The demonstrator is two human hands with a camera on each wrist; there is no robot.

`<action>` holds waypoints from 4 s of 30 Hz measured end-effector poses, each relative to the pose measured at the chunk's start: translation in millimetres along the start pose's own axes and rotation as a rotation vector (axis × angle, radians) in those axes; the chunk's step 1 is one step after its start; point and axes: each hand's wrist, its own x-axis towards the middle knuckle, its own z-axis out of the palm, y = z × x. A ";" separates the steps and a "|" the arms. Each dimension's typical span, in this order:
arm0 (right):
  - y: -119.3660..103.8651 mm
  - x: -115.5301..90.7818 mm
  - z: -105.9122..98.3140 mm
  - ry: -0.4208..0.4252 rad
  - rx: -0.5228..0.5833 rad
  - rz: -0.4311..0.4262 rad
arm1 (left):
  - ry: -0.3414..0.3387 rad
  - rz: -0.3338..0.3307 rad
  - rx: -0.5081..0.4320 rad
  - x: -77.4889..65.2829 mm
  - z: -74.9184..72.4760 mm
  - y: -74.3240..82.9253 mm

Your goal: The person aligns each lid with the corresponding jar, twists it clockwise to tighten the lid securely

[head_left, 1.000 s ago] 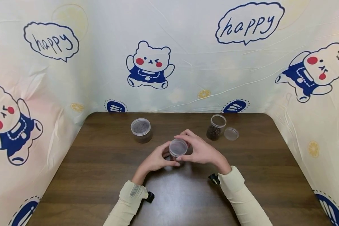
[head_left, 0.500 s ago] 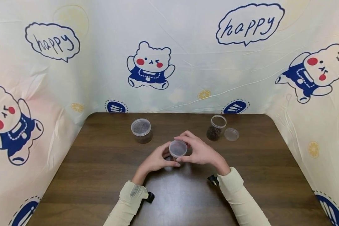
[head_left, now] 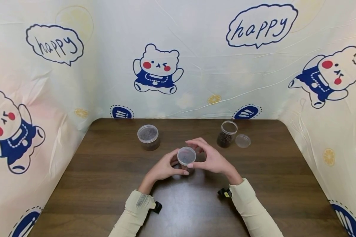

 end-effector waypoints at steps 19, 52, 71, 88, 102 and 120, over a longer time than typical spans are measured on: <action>-2.4 -0.6 17.3 0.147 -0.106 0.011 | -0.001 -0.001 0.001 -0.7 -1.6 0.9; -11.5 -0.7 33.2 0.245 -0.254 0.066 | -0.005 0.026 0.033 -0.1 -3.8 -1.6; -2.8 -5.1 16.9 0.085 -0.054 0.006 | 0.009 -0.001 0.018 -3.0 -1.2 -0.9; -22.6 -10.5 50.8 0.391 -0.169 0.117 | -0.005 0.016 0.046 -1.3 -2.4 -0.9; -16.0 -8.8 24.2 0.167 -0.080 0.063 | -0.003 0.003 0.024 -2.7 -0.7 -0.2; -26.6 -11.3 36.7 0.246 -0.277 0.094 | -0.009 0.010 0.044 -2.7 -2.6 2.2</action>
